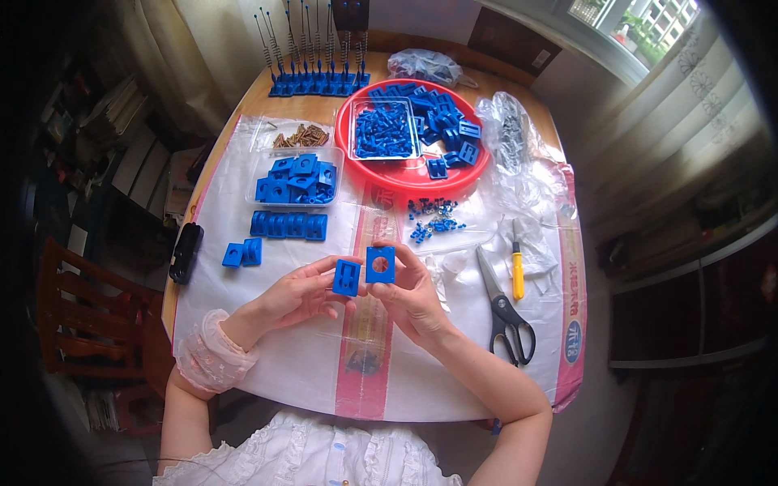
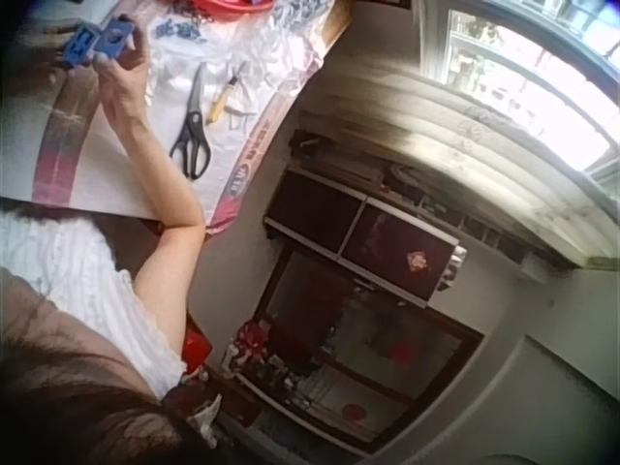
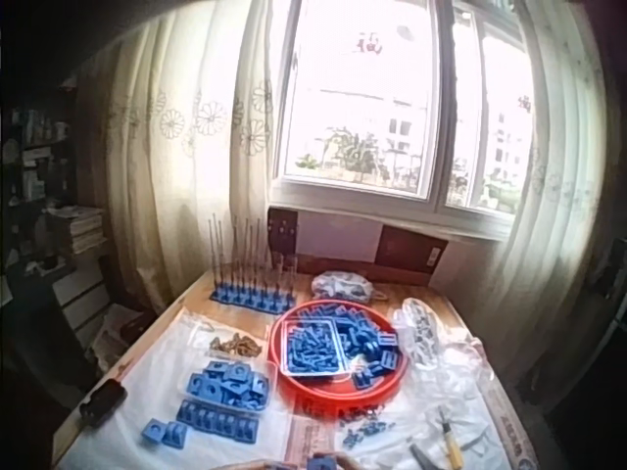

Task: The recorder is assembling small blue plastic components using glue and tweezers at a workbench.

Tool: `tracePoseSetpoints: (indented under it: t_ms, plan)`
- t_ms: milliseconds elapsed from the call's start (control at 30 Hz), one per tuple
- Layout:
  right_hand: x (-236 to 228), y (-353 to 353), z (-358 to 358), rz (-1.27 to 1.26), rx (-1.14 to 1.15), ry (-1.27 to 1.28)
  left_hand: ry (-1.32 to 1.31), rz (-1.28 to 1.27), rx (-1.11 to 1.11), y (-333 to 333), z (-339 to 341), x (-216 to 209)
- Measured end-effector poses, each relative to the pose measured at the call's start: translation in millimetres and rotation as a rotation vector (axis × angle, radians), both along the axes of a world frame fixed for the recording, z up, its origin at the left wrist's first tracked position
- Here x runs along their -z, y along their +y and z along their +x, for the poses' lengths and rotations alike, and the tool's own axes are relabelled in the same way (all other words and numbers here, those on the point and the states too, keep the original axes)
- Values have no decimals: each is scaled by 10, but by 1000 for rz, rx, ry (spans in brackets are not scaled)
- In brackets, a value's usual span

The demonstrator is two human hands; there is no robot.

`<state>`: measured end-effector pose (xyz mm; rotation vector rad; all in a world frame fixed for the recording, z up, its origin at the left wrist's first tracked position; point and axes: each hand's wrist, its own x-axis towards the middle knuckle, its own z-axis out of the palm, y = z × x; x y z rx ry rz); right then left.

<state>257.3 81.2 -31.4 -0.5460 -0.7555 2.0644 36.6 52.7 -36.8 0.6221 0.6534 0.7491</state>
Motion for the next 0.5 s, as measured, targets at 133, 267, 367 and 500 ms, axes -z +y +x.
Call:
tracePoseSetpoints:
  t_ms: [133, 267, 367, 500]
  plan:
    - [47, 4, 1, 4, 3, -23, -16, 40, 1, 10, -21, 68]
    - [69, 8, 13, -5, 0, -33, -28, 71, 53, 20, -39, 72]
    - [76, 10, 3, -4, -4, -44, -63, 38, 45, 12, -51, 97]
    - [82, 3, 14, -16, -6, -27, -104, 13, -28, -14, -41, 15]
